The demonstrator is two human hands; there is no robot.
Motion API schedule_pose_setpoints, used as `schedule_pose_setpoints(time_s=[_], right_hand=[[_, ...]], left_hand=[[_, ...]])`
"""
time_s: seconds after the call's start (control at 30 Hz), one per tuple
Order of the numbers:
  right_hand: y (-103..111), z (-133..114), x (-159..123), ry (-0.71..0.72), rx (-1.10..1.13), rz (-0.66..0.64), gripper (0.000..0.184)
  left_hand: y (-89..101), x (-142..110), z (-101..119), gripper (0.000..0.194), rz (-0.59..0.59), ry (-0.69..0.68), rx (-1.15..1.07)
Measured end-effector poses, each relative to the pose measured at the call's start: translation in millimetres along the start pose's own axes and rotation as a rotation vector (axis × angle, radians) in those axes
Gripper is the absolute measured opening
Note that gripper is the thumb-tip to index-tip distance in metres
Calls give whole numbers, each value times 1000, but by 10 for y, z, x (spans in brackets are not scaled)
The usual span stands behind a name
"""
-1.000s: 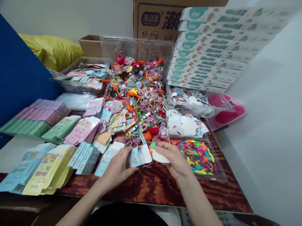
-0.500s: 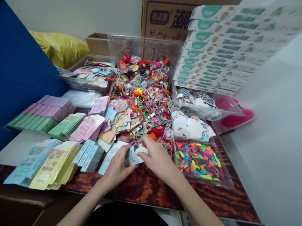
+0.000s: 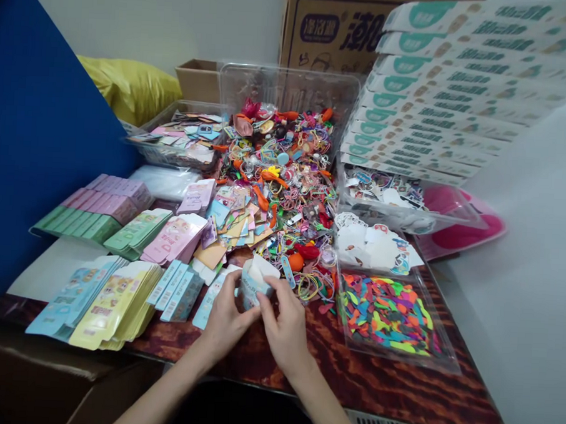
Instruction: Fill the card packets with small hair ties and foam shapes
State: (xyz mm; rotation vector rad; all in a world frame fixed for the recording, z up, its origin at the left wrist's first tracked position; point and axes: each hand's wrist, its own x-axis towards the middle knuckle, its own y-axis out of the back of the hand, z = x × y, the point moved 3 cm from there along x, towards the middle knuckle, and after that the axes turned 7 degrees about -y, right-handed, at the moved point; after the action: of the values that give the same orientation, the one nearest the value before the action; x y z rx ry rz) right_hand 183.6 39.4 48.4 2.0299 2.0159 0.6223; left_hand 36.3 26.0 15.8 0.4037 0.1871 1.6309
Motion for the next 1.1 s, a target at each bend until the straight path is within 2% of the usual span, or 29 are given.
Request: schedule_pose_setpoints(time_s=[0.13, 0.2, 0.3, 0.43, 0.5, 0.6, 0.7, 0.8, 1.0, 1.1], right_hand=[[-65, 141, 31, -235, 372, 46, 33], [-28, 152, 83, -301, 489, 6, 35], [70, 172, 130, -338, 508, -75, 29], [152, 206, 123, -282, 415, -158, 27], [168, 196, 120, -280, 438, -164, 20], [183, 134, 144, -271, 464, -200, 28], [183, 69, 178, -167, 384, -299, 20], [154, 74, 187, -120, 395, -330, 17], [68, 135, 209, -296, 403, -232, 23], [68, 113, 252, -310, 408, -254, 22]], left_hand=[[6, -23, 22, 57, -58, -21, -139], [34, -20, 36, 61, -119, -6, -206], [76, -13, 65, 56, -239, 49, -330], [87, -23, 80, 39, -347, 148, -467], [76, -25, 82, 36, -356, 151, -469], [57, -22, 85, 37, -310, 123, -453], [51, -33, 87, 44, -241, 99, -456], [52, -64, 90, 51, -241, 58, -412], [86, -105, 85, 57, -268, 39, -325], [105, -119, 76, 61, -268, 37, -311]])
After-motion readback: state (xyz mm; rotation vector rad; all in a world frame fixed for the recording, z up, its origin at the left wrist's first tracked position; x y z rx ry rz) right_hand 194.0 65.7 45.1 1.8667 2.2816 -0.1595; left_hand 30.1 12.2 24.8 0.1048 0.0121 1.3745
